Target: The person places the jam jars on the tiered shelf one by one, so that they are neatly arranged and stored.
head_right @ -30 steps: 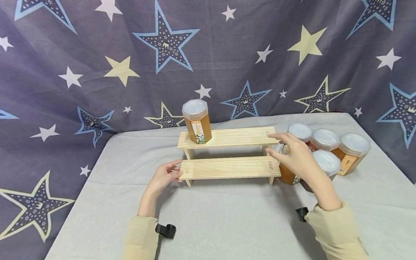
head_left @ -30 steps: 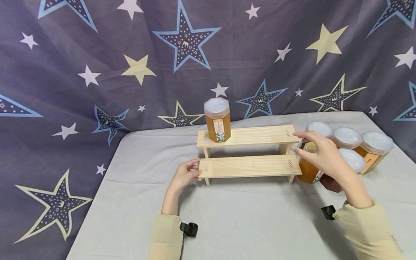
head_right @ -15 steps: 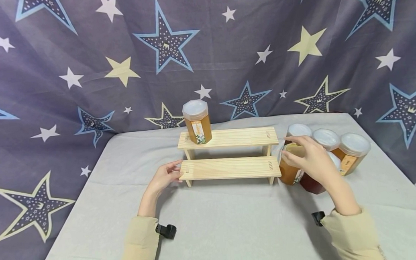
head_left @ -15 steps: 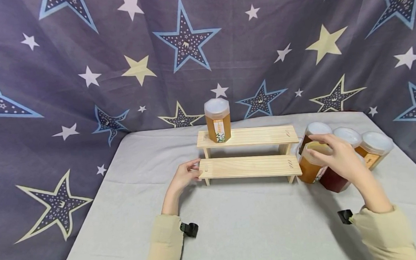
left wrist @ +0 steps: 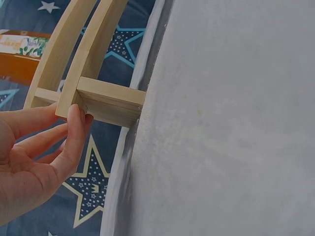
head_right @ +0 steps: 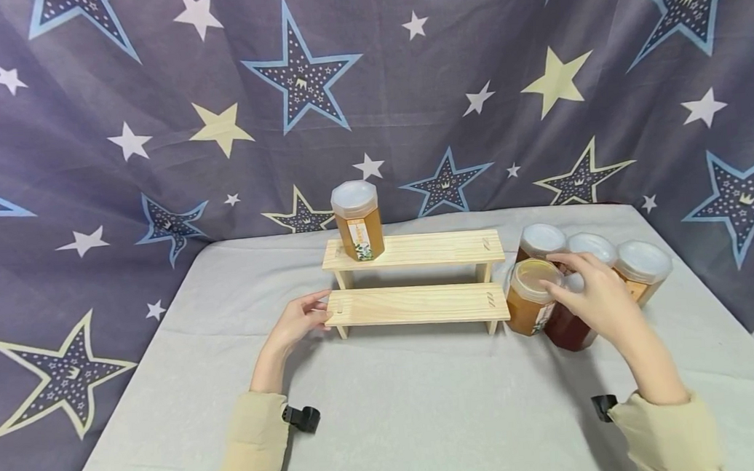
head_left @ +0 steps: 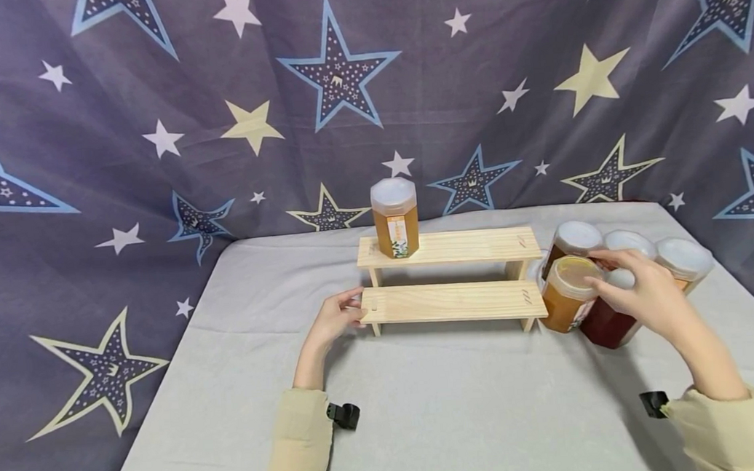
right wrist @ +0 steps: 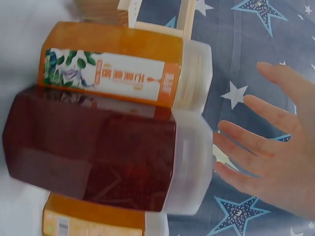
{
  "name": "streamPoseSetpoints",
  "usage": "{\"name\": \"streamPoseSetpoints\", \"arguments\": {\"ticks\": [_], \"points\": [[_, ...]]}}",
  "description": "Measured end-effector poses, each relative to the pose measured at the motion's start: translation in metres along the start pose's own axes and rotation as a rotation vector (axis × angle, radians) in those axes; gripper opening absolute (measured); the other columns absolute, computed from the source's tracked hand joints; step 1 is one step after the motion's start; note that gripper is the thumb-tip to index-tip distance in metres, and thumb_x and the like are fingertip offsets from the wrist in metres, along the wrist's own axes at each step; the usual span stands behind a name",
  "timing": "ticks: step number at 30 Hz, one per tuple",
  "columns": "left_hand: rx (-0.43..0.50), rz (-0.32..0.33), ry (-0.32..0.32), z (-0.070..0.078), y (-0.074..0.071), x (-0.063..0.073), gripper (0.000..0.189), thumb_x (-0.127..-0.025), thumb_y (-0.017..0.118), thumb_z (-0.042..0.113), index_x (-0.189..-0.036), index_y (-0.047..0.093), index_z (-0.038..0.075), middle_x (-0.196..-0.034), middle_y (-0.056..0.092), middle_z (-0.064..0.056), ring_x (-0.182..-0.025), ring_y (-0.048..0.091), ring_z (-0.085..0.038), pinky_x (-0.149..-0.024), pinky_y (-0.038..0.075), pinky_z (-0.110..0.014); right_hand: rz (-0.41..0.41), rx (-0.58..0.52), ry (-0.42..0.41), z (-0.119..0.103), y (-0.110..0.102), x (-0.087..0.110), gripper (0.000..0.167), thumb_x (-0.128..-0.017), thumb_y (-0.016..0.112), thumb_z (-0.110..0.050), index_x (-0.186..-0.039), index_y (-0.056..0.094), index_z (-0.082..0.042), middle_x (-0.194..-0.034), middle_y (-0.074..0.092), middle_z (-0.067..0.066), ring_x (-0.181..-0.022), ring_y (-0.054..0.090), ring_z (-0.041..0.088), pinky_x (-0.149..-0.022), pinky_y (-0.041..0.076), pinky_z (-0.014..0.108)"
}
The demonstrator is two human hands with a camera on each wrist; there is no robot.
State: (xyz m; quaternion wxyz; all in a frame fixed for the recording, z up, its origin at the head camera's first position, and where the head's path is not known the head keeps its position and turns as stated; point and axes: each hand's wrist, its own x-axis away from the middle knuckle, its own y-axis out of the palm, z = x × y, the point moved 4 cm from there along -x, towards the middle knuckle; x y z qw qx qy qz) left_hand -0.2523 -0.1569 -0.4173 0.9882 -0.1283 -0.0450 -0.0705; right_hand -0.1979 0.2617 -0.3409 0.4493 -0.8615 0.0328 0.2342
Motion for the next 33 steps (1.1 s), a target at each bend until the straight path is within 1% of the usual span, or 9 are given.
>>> {"name": "streamPoseSetpoints", "arguments": {"ticks": [2,3,5,10,13,14,18,26,33], "points": [[-0.001,0.000,-0.002,-0.001,0.000,0.000,0.048,-0.077,0.051,-0.012,-0.125,0.043,-0.010,-0.096,0.052,-0.028,-0.061,0.054,-0.012,-0.076,0.052,-0.051,-0.004,-0.012,0.014,0.003,-0.002,0.002,0.040,-0.080,0.064,-0.020,-0.114,0.055,-0.001,-0.111,0.052,0.022,-0.103,0.044,0.043,-0.084,0.034,0.059],[-0.001,0.002,0.000,-0.004,-0.001,-0.003,0.048,-0.077,0.051,-0.012,-0.125,0.043,-0.010,-0.095,0.052,-0.026,-0.061,0.054,-0.012,-0.074,0.053,-0.049,-0.006,-0.016,0.023,0.005,-0.003,0.003,0.040,-0.080,0.065,-0.020,-0.114,0.055,0.000,-0.112,0.052,0.022,-0.104,0.043,0.044,-0.086,0.033,0.060],[-0.003,0.002,-0.002,-0.005,-0.001,-0.004,0.048,-0.077,0.051,-0.012,-0.125,0.043,-0.010,-0.095,0.052,-0.026,-0.061,0.053,-0.012,-0.075,0.053,-0.050,-0.006,-0.009,0.032,0.008,-0.004,0.005,0.041,-0.079,0.065,-0.021,-0.113,0.055,0.000,-0.112,0.052,0.022,-0.106,0.043,0.042,-0.087,0.033,0.060],[0.003,0.001,-0.001,-0.016,-0.003,-0.012,0.049,-0.077,0.054,-0.012,-0.125,0.044,-0.008,-0.093,0.053,-0.024,-0.060,0.053,-0.012,-0.072,0.054,-0.047,-0.012,0.015,0.065,0.014,-0.007,0.010,0.043,-0.077,0.067,-0.023,-0.112,0.055,-0.001,-0.111,0.051,0.021,-0.107,0.042,0.041,-0.087,0.033,0.061],[0.002,0.011,-0.003,-0.027,-0.004,-0.020,0.049,-0.077,0.055,-0.011,-0.125,0.046,-0.006,-0.092,0.054,-0.020,-0.060,0.054,-0.012,-0.068,0.057,-0.040,-0.025,0.014,0.085,0.018,-0.008,0.013,0.045,-0.077,0.067,-0.024,-0.112,0.055,0.000,-0.112,0.049,0.023,-0.106,0.040,0.044,-0.086,0.031,0.062],[-0.003,0.015,0.000,-0.028,-0.004,-0.021,0.049,-0.077,0.055,-0.010,-0.125,0.046,-0.006,-0.092,0.054,-0.020,-0.060,0.054,-0.012,-0.066,0.057,-0.038,-0.028,0.014,0.089,0.019,-0.008,0.014,0.046,-0.077,0.068,-0.024,-0.113,0.054,0.001,-0.112,0.049,0.024,-0.106,0.039,0.045,-0.086,0.031,0.062],[-0.014,0.021,0.012,-0.028,-0.004,-0.021,0.048,-0.077,0.054,-0.010,-0.124,0.046,-0.007,-0.091,0.054,-0.018,-0.061,0.054,-0.012,-0.062,0.057,-0.033,-0.030,0.011,0.085,0.026,-0.009,0.019,0.048,-0.076,0.068,-0.023,-0.114,0.052,0.003,-0.113,0.045,0.028,-0.107,0.035,0.049,-0.086,0.028,0.065],[-0.012,0.030,-0.006,-0.027,-0.003,-0.018,0.048,-0.077,0.054,-0.011,-0.124,0.047,-0.005,-0.091,0.053,-0.018,-0.061,0.053,-0.013,-0.068,0.057,-0.039,-0.001,-0.020,0.055,0.032,-0.006,0.027,0.049,-0.074,0.067,-0.015,-0.114,0.051,0.007,-0.113,0.040,0.033,-0.105,0.032,0.050,-0.086,0.024,0.068],[0.009,0.020,-0.001,-0.027,-0.003,-0.018,0.048,-0.077,0.054,-0.011,-0.124,0.047,-0.006,-0.093,0.053,-0.021,-0.060,0.054,-0.011,-0.069,0.056,-0.041,-0.014,-0.033,0.117,0.038,-0.001,0.033,0.054,-0.075,0.069,-0.020,-0.118,0.048,0.006,-0.118,0.035,0.035,-0.109,0.029,0.050,-0.084,0.024,0.070]]}}
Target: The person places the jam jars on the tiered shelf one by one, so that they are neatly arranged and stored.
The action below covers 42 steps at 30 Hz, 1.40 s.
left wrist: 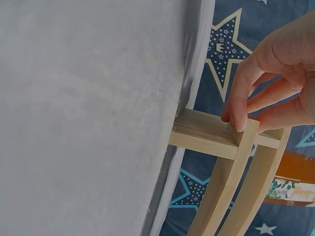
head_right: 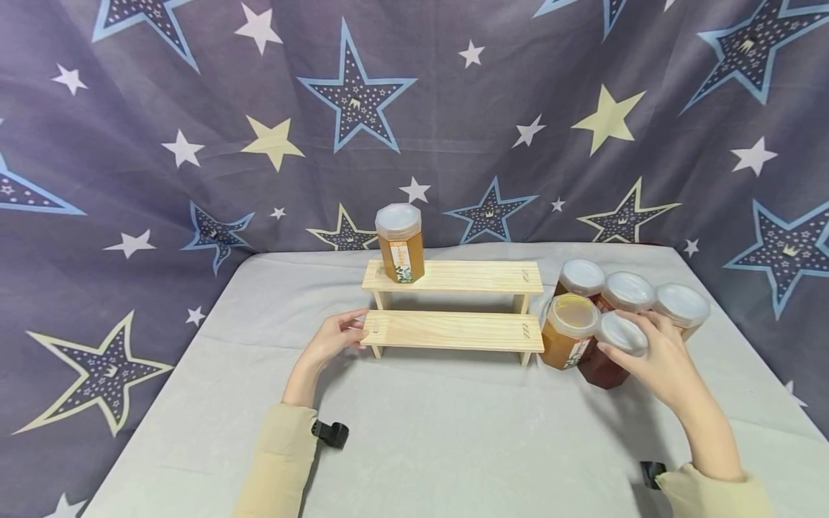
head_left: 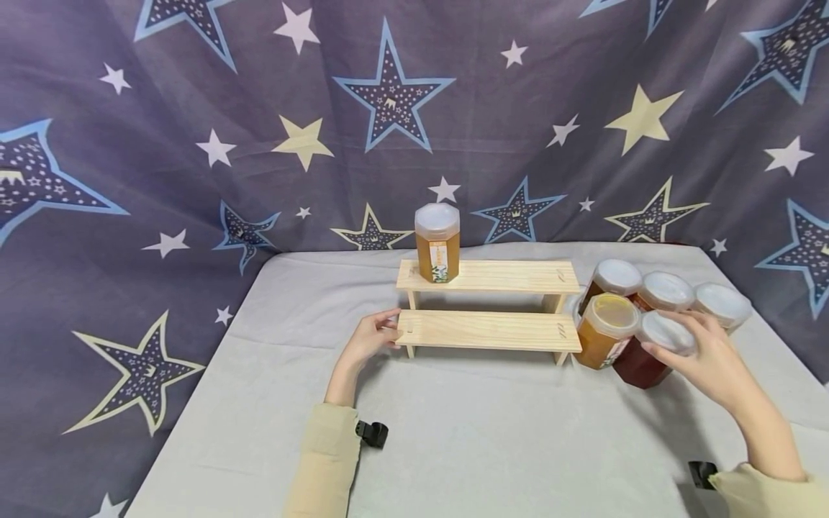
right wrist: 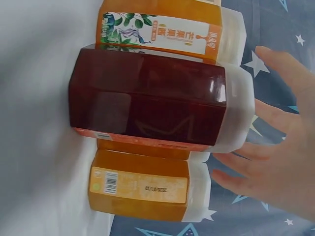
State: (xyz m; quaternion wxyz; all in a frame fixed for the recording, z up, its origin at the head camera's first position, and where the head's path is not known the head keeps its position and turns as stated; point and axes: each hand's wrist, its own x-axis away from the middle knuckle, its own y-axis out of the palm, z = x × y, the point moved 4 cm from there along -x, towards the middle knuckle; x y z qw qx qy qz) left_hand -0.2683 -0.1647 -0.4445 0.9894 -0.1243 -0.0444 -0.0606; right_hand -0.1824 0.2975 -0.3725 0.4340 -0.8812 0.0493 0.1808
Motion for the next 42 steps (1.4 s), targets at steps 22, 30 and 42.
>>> {"name": "streamPoseSetpoints", "arguments": {"ticks": [22,30,42], "points": [[0.007,-0.033,-0.009,0.022,0.003,0.015,0.048,-0.078,0.051,-0.013,-0.125,0.041,-0.011,-0.096,0.051,-0.026,-0.062,0.053,-0.012,-0.077,0.052,-0.049,0.070,0.011,0.082,0.015,0.015,0.009,0.054,-0.076,0.067,-0.018,-0.121,0.046,0.001,-0.106,0.038,0.034,-0.094,0.036,0.046,-0.067,0.033,0.059],[0.023,-0.044,-0.009,0.026,0.004,0.019,0.049,-0.078,0.051,-0.013,-0.126,0.040,-0.011,-0.097,0.050,-0.026,-0.063,0.053,-0.011,-0.077,0.052,-0.048,0.107,0.009,0.125,0.018,0.019,0.009,0.057,-0.073,0.070,-0.016,-0.121,0.044,0.001,-0.102,0.035,0.034,-0.091,0.034,0.046,-0.063,0.032,0.055],[0.020,-0.030,-0.008,0.026,0.003,0.019,0.049,-0.078,0.052,-0.012,-0.126,0.041,-0.011,-0.096,0.051,-0.026,-0.063,0.053,-0.011,-0.077,0.052,-0.049,0.189,-0.014,0.131,0.018,0.023,0.006,0.054,-0.067,0.073,-0.009,-0.115,0.049,0.002,-0.100,0.038,0.030,-0.088,0.033,0.037,-0.060,0.029,0.040]]}}
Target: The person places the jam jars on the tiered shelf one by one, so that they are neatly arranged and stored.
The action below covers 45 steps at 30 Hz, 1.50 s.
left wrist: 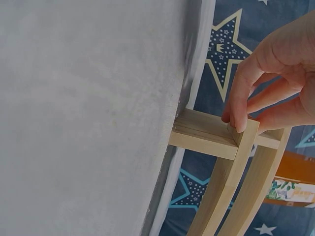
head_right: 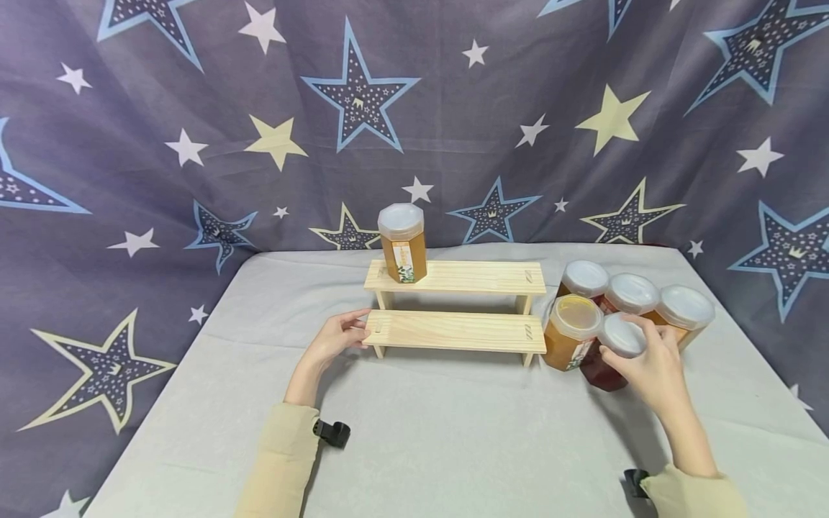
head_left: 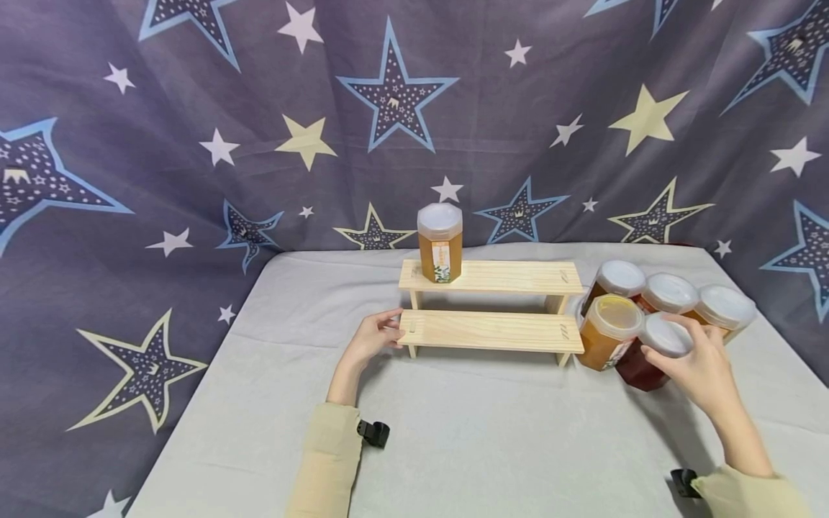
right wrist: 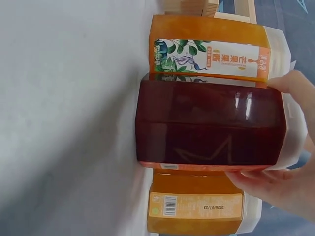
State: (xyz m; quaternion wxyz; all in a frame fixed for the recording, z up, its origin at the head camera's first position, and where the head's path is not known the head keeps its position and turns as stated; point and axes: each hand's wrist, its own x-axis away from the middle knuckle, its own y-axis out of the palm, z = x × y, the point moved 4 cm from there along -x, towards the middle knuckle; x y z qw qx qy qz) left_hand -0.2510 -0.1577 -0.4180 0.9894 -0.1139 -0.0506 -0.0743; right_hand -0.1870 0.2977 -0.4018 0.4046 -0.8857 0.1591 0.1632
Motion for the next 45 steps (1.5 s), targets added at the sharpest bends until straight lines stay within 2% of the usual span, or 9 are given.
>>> {"name": "streamPoseSetpoints", "arguments": {"ticks": [8,12,17,20,25,27,34,41,45], "points": [[-0.004,-0.005,0.004,-0.004,-0.001,-0.002,0.049,-0.078,0.052,-0.012,-0.126,0.041,-0.011,-0.096,0.052,-0.026,-0.063,0.053,-0.011,-0.078,0.052,-0.050,0.066,-0.021,0.013,-0.003,-0.001,0.000,0.053,-0.063,0.073,-0.003,-0.111,0.051,0.002,-0.103,0.033,0.031,-0.085,0.033,0.032,-0.060,0.030,0.041],[0.016,-0.007,0.006,-0.014,-0.003,-0.010,0.050,-0.077,0.054,-0.012,-0.125,0.042,-0.010,-0.094,0.053,-0.025,-0.061,0.054,-0.011,-0.075,0.053,-0.048,0.097,-0.019,0.021,-0.006,-0.006,-0.002,0.054,-0.062,0.073,-0.002,-0.111,0.052,0.001,-0.104,0.033,0.030,-0.083,0.032,0.028,-0.060,0.030,0.041],[0.024,0.008,-0.007,-0.025,-0.004,-0.017,0.050,-0.077,0.055,-0.011,-0.126,0.044,-0.006,-0.093,0.054,-0.020,-0.061,0.054,-0.011,-0.071,0.056,-0.042,0.155,-0.030,0.006,-0.010,-0.011,-0.002,0.054,-0.057,0.074,0.002,-0.108,0.056,0.001,-0.104,0.034,0.027,-0.084,0.028,0.003,-0.062,0.030,0.038],[0.023,0.019,-0.008,-0.027,-0.003,-0.018,0.050,-0.076,0.055,-0.011,-0.125,0.045,-0.006,-0.092,0.054,-0.019,-0.061,0.054,-0.011,-0.069,0.057,-0.038,0.185,-0.035,0.021,-0.013,-0.014,-0.001,0.053,-0.056,0.074,0.003,-0.107,0.056,0.001,-0.101,0.035,0.022,-0.084,0.022,-0.005,-0.063,0.029,0.035],[0.025,0.030,0.000,-0.027,-0.003,-0.018,0.050,-0.076,0.055,-0.012,-0.124,0.046,-0.006,-0.090,0.053,-0.017,-0.061,0.053,-0.011,-0.066,0.057,-0.035,0.220,-0.024,0.046,-0.023,-0.024,-0.002,0.054,-0.056,0.073,0.001,-0.107,0.058,-0.001,-0.091,0.031,-0.004,-0.081,0.023,-0.008,-0.061,0.028,0.029],[0.027,0.029,0.000,-0.027,-0.004,-0.019,0.050,-0.076,0.055,-0.012,-0.124,0.046,-0.006,-0.090,0.053,-0.017,-0.061,0.054,-0.011,-0.066,0.057,-0.034,0.230,-0.021,0.040,-0.028,-0.028,-0.003,0.054,-0.055,0.073,0.001,-0.107,0.058,-0.001,-0.089,0.028,-0.010,-0.081,0.023,-0.008,-0.060,0.027,0.027],[0.028,0.005,-0.008,-0.023,-0.004,-0.016,0.050,-0.077,0.055,-0.011,-0.126,0.044,-0.006,-0.094,0.053,-0.021,-0.062,0.054,-0.012,-0.066,0.057,-0.034,0.223,0.003,0.047,-0.037,-0.039,-0.007,0.055,-0.056,0.074,0.000,-0.109,0.058,-0.002,-0.088,0.031,0.000,-0.080,0.020,-0.008,-0.058,0.025,0.028],[0.017,-0.019,0.003,-0.006,-0.002,-0.006,0.049,-0.078,0.053,-0.013,-0.126,0.041,-0.010,-0.096,0.052,-0.026,-0.063,0.053,-0.012,-0.070,0.056,-0.040,0.231,0.020,0.090,-0.045,-0.046,-0.013,0.054,-0.058,0.074,-0.004,-0.110,0.058,-0.004,-0.089,0.026,-0.010,-0.081,0.020,-0.007,-0.059,0.026,0.026],[0.032,-0.013,-0.002,-0.012,-0.003,-0.009,0.050,-0.077,0.053,-0.013,-0.125,0.043,-0.009,-0.094,0.053,-0.024,-0.062,0.054,-0.012,-0.068,0.057,-0.037,0.246,0.030,0.079,-0.052,-0.049,-0.015,0.053,-0.059,0.073,-0.004,-0.110,0.058,-0.004,-0.089,0.027,-0.011,-0.081,0.022,-0.007,-0.059,0.026,0.024]]}}
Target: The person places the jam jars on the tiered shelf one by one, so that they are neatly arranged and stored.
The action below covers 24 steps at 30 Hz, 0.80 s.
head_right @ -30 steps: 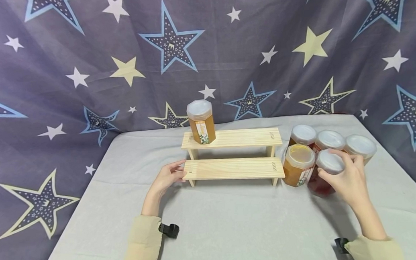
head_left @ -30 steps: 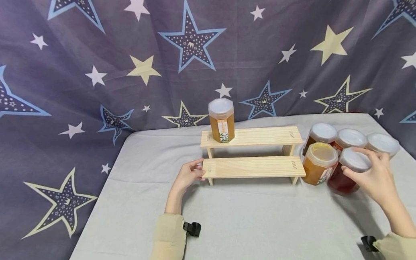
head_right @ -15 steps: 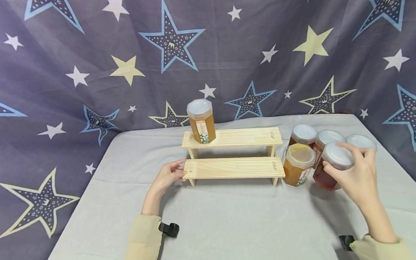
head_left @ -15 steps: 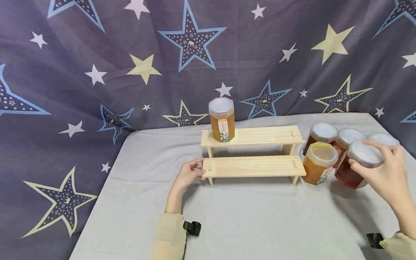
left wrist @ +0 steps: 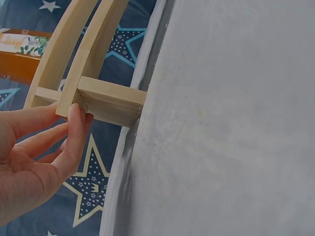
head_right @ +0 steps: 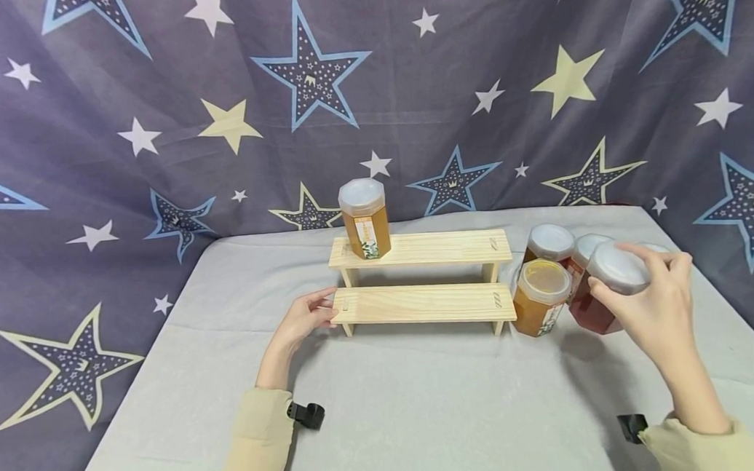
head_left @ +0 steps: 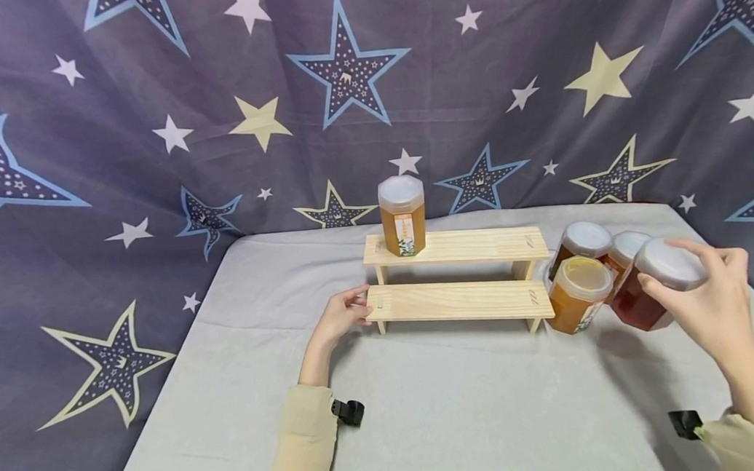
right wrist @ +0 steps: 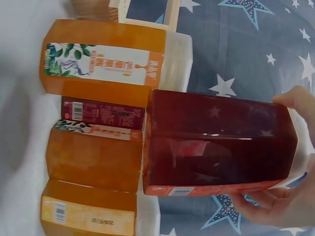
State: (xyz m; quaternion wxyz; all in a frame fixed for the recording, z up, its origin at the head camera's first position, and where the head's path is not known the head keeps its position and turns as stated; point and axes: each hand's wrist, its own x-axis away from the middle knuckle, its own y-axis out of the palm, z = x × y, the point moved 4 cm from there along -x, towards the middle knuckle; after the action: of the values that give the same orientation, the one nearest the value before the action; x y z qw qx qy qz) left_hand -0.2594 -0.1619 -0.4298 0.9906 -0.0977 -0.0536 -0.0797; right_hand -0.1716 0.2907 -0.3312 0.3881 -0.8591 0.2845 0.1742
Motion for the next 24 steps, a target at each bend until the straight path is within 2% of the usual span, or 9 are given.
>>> {"name": "streamPoseSetpoints", "arguments": {"ticks": [5,10,11,18,24], "points": [[-0.011,0.019,0.008,-0.011,-0.001,-0.008,0.050,-0.077,0.055,-0.012,-0.125,0.044,-0.007,-0.092,0.054,-0.020,-0.061,0.054,-0.011,-0.064,0.057,-0.032,0.005,-0.005,-0.009,-0.007,-0.002,-0.003,0.053,-0.060,0.073,-0.005,-0.111,0.058,-0.004,-0.089,0.023,-0.017,-0.081,0.022,-0.008,-0.059,0.026,0.023],[-0.005,0.029,0.011,-0.014,-0.001,-0.009,0.049,-0.076,0.055,-0.012,-0.124,0.045,-0.007,-0.091,0.054,-0.019,-0.060,0.054,-0.011,-0.065,0.057,-0.033,0.016,-0.009,-0.029,-0.012,-0.004,-0.006,0.055,-0.059,0.074,-0.005,-0.111,0.058,-0.005,-0.089,0.023,-0.018,-0.081,0.022,-0.010,-0.058,0.025,0.023],[-0.002,0.026,0.009,-0.010,-0.001,-0.006,0.050,-0.076,0.054,-0.012,-0.124,0.045,-0.007,-0.091,0.054,-0.020,-0.060,0.054,-0.011,-0.067,0.057,-0.036,0.017,-0.010,-0.035,-0.013,-0.005,-0.007,0.055,-0.059,0.073,-0.005,-0.111,0.058,-0.005,-0.089,0.023,-0.018,-0.081,0.022,-0.010,-0.058,0.025,0.024],[-0.002,0.034,0.004,-0.013,-0.002,-0.008,0.051,-0.076,0.055,-0.012,-0.125,0.045,-0.006,-0.092,0.054,-0.019,-0.060,0.054,-0.011,-0.066,0.057,-0.034,-0.002,0.010,-0.022,-0.016,-0.008,-0.012,0.056,-0.059,0.074,-0.005,-0.113,0.057,-0.005,-0.089,0.030,-0.004,-0.081,0.020,-0.011,-0.059,0.026,0.032],[0.006,0.008,-0.002,-0.005,-0.001,-0.003,0.050,-0.077,0.054,-0.013,-0.125,0.043,-0.009,-0.092,0.053,-0.021,-0.061,0.054,-0.012,-0.073,0.055,-0.045,-0.008,0.012,-0.021,-0.020,-0.010,-0.016,0.056,-0.061,0.074,-0.008,-0.115,0.057,-0.006,-0.089,0.021,-0.019,-0.080,0.020,-0.011,-0.058,0.026,0.032]]}}
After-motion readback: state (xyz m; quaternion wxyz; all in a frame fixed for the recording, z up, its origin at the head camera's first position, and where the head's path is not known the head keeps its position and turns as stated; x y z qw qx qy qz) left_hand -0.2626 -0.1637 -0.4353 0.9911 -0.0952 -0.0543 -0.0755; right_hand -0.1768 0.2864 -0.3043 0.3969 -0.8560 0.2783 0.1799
